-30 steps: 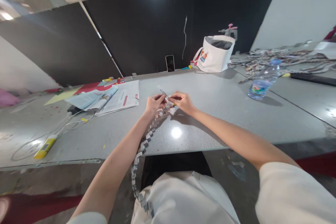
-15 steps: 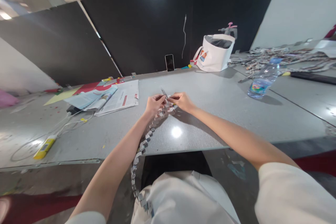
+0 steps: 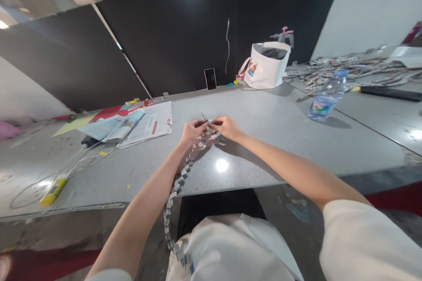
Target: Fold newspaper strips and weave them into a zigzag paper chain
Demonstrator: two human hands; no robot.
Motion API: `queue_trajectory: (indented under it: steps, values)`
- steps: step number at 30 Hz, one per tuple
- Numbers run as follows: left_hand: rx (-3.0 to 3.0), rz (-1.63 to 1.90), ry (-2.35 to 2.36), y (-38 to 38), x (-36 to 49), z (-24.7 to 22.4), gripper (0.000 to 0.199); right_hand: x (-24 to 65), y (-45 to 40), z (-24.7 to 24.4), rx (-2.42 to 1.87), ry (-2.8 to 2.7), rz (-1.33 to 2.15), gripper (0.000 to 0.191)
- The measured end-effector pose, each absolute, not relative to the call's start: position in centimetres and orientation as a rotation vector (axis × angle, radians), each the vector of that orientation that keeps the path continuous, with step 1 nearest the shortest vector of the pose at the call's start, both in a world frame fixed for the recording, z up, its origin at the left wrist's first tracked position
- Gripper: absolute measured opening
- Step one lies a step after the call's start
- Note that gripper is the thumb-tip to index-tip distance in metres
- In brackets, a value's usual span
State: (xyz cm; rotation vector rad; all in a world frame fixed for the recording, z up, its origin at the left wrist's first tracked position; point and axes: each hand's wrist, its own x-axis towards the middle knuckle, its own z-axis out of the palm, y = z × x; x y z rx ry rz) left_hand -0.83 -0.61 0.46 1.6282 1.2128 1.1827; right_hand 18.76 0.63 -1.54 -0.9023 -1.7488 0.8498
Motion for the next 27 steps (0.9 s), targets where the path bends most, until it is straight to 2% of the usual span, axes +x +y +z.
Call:
queue_trajectory:
  steps: [4, 14, 27]
  values:
    - [1.590, 1.196, 1.233, -0.9, -0.6, 0.7, 0.020, 18.6, 0.4, -1.6, -0.897, -1.757, 0.850, 0.040]
    - [1.338, 1.242, 1.144, -0.9, -0.6, 1.2, 0.027, 18.0, -0.5, -1.2, -0.834, -1.767, 0.902, 0.045]
    - [1.337, 1.256, 1.139, -1.1, -0.4, 1.3, 0.035, 18.1, -1.5, -0.6, -0.817, -1.743, 0.715, 0.052]
